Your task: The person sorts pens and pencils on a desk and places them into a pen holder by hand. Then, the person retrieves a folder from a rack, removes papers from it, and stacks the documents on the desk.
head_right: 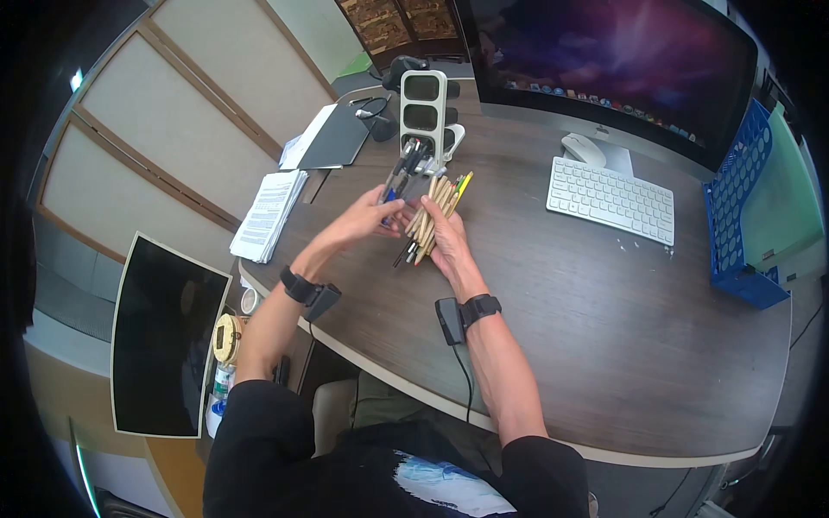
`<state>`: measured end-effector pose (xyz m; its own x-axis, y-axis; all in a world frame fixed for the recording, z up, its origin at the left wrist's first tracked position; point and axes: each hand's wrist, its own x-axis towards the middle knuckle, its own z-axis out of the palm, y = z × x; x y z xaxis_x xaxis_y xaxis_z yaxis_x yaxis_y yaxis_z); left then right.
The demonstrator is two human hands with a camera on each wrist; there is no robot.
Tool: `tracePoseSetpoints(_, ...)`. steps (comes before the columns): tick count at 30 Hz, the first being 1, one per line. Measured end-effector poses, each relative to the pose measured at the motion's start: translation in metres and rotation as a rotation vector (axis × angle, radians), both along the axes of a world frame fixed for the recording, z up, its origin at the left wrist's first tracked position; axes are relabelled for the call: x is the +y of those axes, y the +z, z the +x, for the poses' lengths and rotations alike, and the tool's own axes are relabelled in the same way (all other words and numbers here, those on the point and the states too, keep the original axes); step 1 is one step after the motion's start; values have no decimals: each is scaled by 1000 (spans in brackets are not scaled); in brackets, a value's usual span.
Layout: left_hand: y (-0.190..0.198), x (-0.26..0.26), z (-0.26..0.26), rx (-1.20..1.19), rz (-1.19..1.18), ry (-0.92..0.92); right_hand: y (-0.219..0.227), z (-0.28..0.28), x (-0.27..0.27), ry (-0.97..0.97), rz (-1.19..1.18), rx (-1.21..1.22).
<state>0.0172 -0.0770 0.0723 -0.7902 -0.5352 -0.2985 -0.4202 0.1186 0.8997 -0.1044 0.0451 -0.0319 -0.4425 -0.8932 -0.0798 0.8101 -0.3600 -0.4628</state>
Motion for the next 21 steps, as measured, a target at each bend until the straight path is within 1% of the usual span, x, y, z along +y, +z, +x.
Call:
tracePoseSetpoints(1,-13,2,0,9,7,-27,-3,-2,1,-1,6,2)
tracePoseSetpoints(3,-24,9,3,22,17,-53,-9,-9,2,61,-24,80)
tracePoseSetpoints(4,-29,12,5,-19,-46,-67,-13,-8,3,59,-15,78)
tracePoseSetpoints(6,-25,19,8,-99,-151,-88,-14,-6,2,35,3,85)
tracePoseSetpoints(7,-21,20,9,-97,-151,-82,-14,-4,1,11,17,90)
tracePoseSetpoints(9,-8,22,12,-383,-421,-165,-8,-3,2,29,35,87)
tracePoseSetpoints(10,-6,24,14,-384,-414,-156,-5,-1,3,37,53,81)
tracePoseSetpoints(12,-5,27,15,-388,-304,-195,-11,-4,-1,71,44,72)
tracePoseSetpoints(15,0,27,11,-438,-353,-218,-7,-4,1,115,-1,74)
tracePoseSetpoints(17,2,29,9,-451,-365,-230,-1,-3,5,107,-25,36)
tracePoseSetpoints(19,2,32,7,-463,-379,-237,3,0,7,78,6,76)
tracePoseSetpoints(21,-2,40,5,-553,-700,-269,-3,-1,7,51,38,113)
